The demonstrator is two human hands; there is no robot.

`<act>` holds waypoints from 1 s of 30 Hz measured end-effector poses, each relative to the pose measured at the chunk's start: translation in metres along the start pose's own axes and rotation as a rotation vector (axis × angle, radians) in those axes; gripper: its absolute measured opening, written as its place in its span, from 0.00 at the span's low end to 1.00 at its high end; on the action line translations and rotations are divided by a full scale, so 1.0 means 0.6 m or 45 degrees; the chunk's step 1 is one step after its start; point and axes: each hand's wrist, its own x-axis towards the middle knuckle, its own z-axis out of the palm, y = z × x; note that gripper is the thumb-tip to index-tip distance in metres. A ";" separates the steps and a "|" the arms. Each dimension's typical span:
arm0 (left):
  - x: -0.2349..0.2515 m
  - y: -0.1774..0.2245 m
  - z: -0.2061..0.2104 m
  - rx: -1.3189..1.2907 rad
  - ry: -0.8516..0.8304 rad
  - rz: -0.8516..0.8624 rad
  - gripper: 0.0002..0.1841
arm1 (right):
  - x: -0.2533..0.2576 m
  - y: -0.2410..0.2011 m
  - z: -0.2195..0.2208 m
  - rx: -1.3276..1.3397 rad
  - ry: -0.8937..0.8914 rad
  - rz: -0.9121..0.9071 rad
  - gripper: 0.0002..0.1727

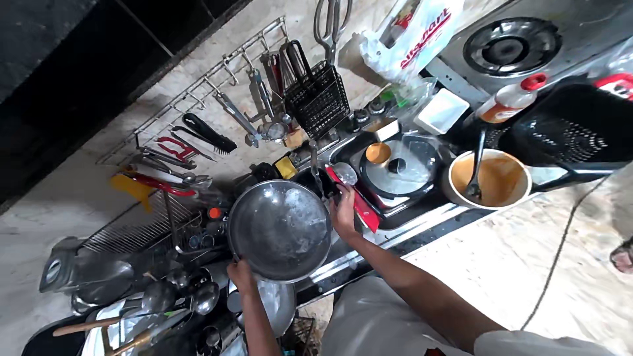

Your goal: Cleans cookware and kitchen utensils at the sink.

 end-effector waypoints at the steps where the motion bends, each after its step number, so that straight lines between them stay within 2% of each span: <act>1: -0.005 -0.003 0.001 -0.040 0.014 -0.012 0.13 | -0.006 0.004 0.008 0.030 -0.027 -0.002 0.28; 4: -0.019 -0.010 0.005 -0.099 0.066 -0.002 0.12 | -0.015 0.011 0.027 0.175 -0.194 0.141 0.35; 7: -0.032 -0.010 0.010 -0.073 0.074 -0.021 0.14 | 0.016 0.022 0.054 0.300 -0.497 0.359 0.41; 10: -0.041 -0.015 0.019 -0.099 0.059 -0.050 0.15 | 0.051 0.033 0.072 0.362 -0.692 0.526 0.41; 16: -0.055 -0.020 0.026 -0.259 0.013 -0.148 0.16 | 0.095 0.065 0.094 0.506 -0.714 0.595 0.29; 17: -0.057 -0.019 0.023 -0.259 0.008 -0.157 0.16 | 0.099 0.069 0.096 0.565 -0.725 0.602 0.29; 20: -0.060 -0.021 0.014 -0.237 0.018 -0.145 0.15 | 0.102 0.074 0.098 0.773 -0.765 0.697 0.39; 26: -0.040 -0.025 -0.001 -0.191 0.002 -0.134 0.14 | 0.096 0.061 0.085 0.964 -0.735 0.788 0.33; 30: -0.015 -0.020 -0.016 -0.158 -0.083 -0.149 0.19 | 0.077 0.047 0.061 0.961 -0.593 0.631 0.37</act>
